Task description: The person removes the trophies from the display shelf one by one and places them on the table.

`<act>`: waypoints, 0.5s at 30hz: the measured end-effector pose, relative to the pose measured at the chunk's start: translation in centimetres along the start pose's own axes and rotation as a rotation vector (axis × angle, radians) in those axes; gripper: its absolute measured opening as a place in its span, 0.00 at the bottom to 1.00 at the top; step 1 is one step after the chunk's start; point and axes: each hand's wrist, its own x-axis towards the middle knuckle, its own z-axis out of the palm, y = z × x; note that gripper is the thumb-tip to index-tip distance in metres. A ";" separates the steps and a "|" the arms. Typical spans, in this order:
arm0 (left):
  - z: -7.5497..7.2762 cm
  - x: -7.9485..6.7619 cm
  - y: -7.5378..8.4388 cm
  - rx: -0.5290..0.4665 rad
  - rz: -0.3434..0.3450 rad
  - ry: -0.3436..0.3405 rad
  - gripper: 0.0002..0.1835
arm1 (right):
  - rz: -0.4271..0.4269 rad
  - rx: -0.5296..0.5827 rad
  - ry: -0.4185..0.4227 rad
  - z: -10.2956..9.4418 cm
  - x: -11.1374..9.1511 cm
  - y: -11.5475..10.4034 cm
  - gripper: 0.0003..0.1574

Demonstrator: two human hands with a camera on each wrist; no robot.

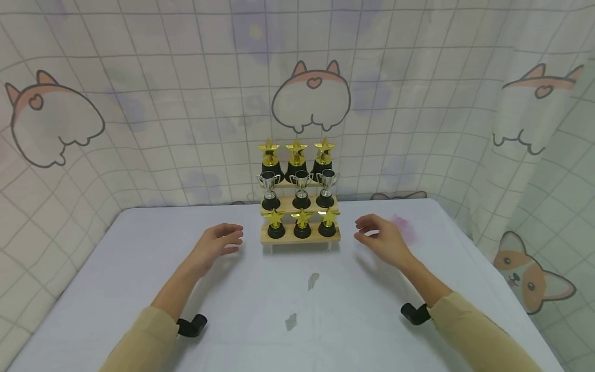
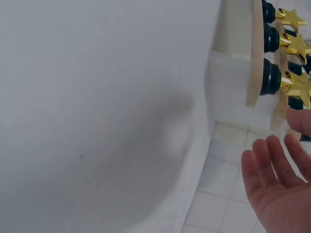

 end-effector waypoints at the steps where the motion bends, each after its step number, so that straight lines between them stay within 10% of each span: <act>1: 0.2 0.1 0.0 -0.033 -0.013 -0.010 0.27 | 0.006 0.007 -0.005 0.1 0.1 -0.1 0.18; 15: 1.5 1.2 0.1 -0.325 -0.158 -0.084 0.29 | 0.044 0.075 -0.007 2.3 0.8 -1.6 0.20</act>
